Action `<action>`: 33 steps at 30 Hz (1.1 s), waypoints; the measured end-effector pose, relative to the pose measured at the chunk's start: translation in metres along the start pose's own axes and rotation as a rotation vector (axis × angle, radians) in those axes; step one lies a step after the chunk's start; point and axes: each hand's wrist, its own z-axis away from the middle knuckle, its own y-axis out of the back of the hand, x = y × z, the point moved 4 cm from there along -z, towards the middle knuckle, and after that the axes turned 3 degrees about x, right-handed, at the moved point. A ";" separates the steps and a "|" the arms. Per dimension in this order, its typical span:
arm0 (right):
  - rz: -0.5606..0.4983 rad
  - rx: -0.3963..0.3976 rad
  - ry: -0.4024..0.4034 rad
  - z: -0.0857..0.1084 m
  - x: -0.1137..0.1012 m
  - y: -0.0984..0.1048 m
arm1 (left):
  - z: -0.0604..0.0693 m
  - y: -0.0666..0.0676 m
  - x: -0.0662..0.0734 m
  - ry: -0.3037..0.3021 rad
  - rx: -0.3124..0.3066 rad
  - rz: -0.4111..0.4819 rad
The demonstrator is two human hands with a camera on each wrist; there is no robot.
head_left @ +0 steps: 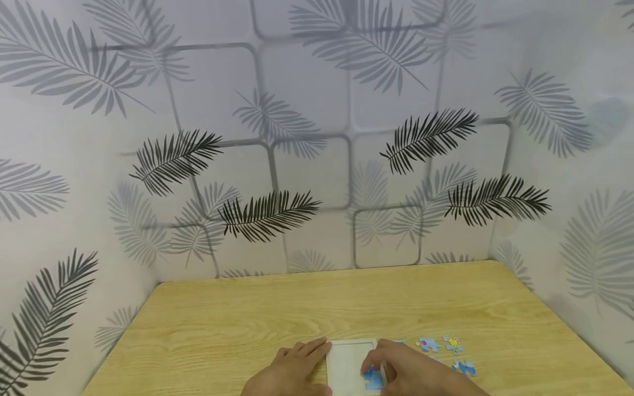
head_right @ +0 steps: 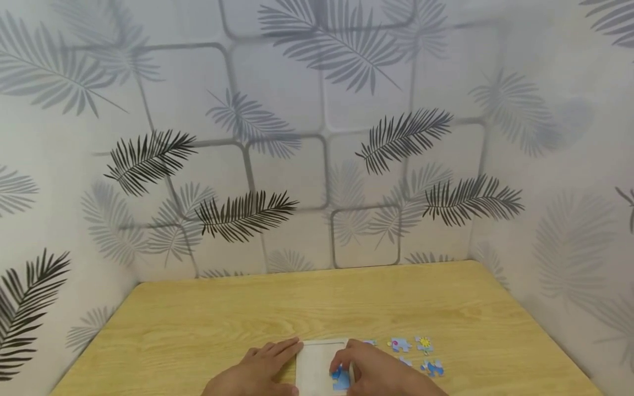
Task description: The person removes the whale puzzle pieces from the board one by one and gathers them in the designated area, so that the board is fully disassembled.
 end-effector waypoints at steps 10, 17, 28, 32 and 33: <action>0.024 0.023 -0.007 -0.001 0.004 -0.001 | 0.006 0.008 0.011 0.039 -0.025 -0.001; 0.072 0.055 -0.009 -0.004 -0.002 -0.004 | 0.010 0.012 0.017 0.033 -0.011 -0.025; 0.112 0.100 0.143 0.013 -0.003 0.017 | 0.008 0.011 0.013 0.026 -0.022 0.006; 0.093 0.105 0.186 0.031 0.003 0.033 | 0.008 0.009 0.012 0.028 -0.036 0.019; 0.087 0.107 0.178 0.036 0.006 0.037 | 0.008 0.009 0.011 0.025 -0.036 0.016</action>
